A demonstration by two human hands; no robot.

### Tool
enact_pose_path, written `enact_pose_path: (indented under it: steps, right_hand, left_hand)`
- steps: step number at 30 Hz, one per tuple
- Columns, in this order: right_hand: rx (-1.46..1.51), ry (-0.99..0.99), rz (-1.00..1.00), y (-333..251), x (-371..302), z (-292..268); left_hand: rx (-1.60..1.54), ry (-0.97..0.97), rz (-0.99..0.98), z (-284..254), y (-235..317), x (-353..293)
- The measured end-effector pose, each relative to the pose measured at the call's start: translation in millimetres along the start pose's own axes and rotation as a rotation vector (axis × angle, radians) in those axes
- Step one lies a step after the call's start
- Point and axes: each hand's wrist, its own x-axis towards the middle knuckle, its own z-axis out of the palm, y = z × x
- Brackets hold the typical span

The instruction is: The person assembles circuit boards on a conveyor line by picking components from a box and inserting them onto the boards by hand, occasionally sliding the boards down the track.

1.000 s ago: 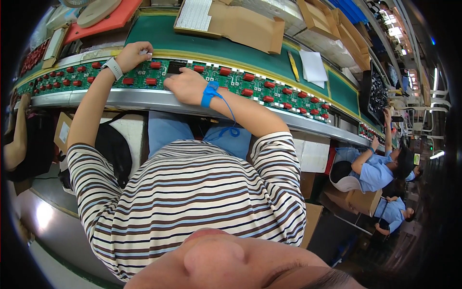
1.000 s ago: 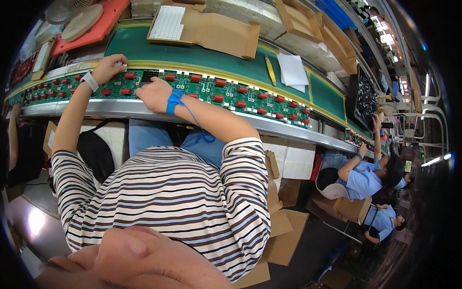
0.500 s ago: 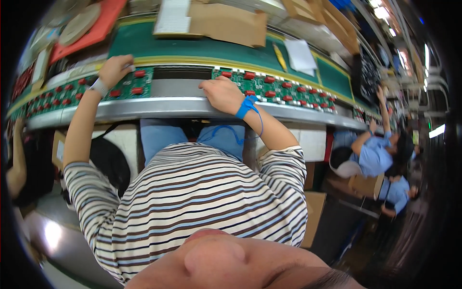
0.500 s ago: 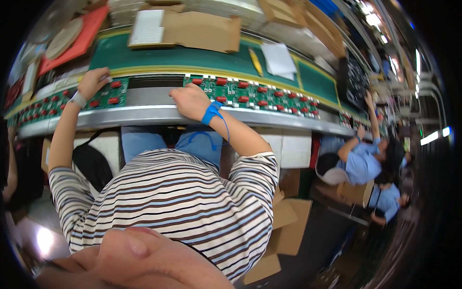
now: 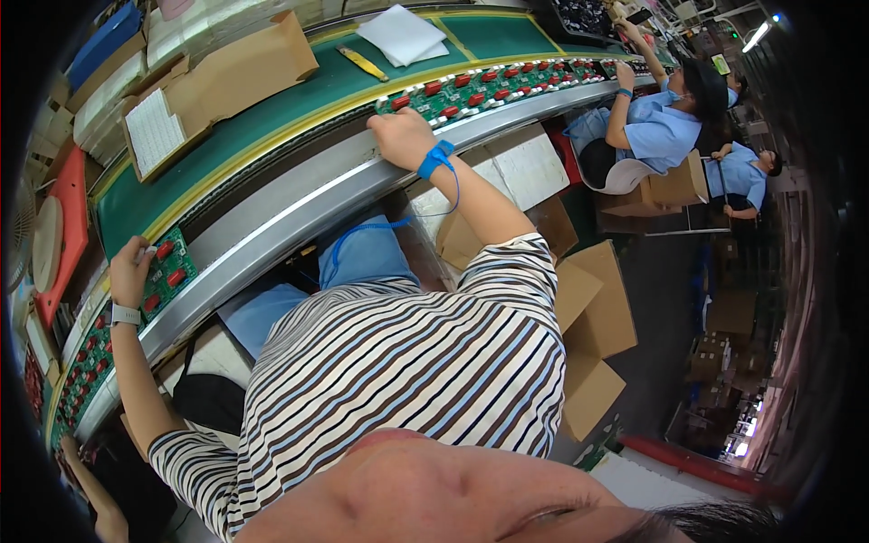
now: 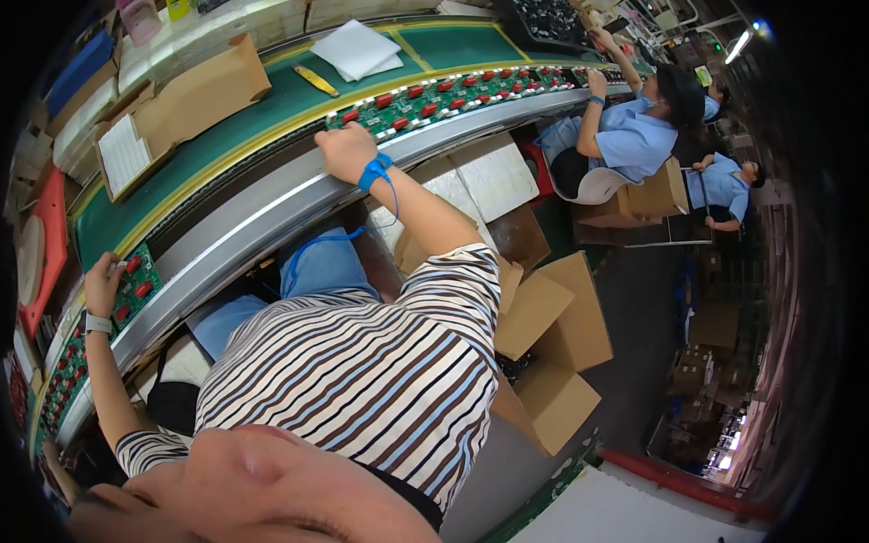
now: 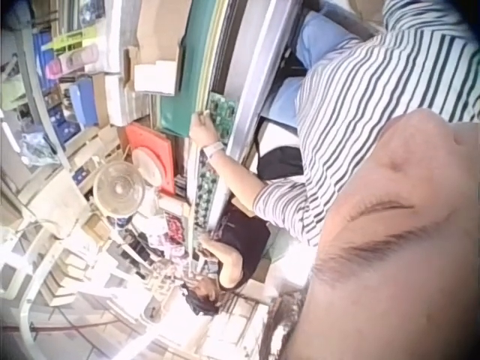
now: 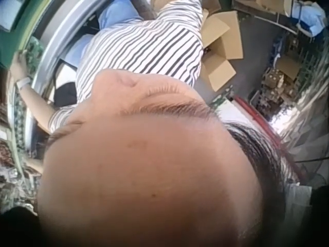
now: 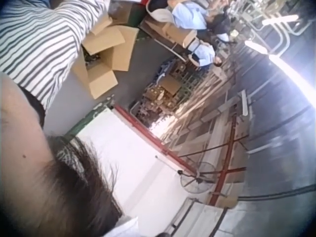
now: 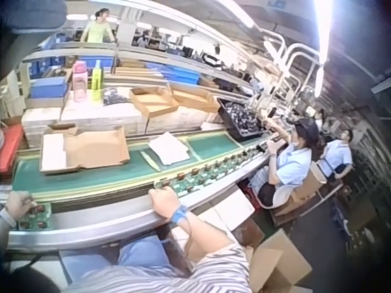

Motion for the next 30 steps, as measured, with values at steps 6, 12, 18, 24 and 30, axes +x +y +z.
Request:
enact_pose_path:
  steps: [6, 12, 18, 24, 30]
  right_hand:
    - [-0.077, 0.031, 0.14, 21.1, -7.4, 2.5]
    - [0.436, -0.058, 0.12, -24.1, 39.5, -7.0]
    - [0.997, -0.254, 0.122, -75.3, 106.4, -4.3]
    - [1.242, -0.484, 0.118, -105.1, 145.5, 18.8]
    - [1.015, -0.389, 0.066, -138.1, 150.4, 41.1]
  left_hand:
    - [0.004, -0.023, 0.023, 12.2, 32.8, 15.5]
    - [0.03, -0.007, 0.083, 47.5, 64.2, 41.7]
    - [-0.032, -0.021, 0.069, 48.0, 102.1, 55.7]
    - [-0.235, 0.024, 0.025, 37.7, 85.3, 42.5]
    - [-0.682, 0.037, -0.174, 40.2, 54.3, 54.9]
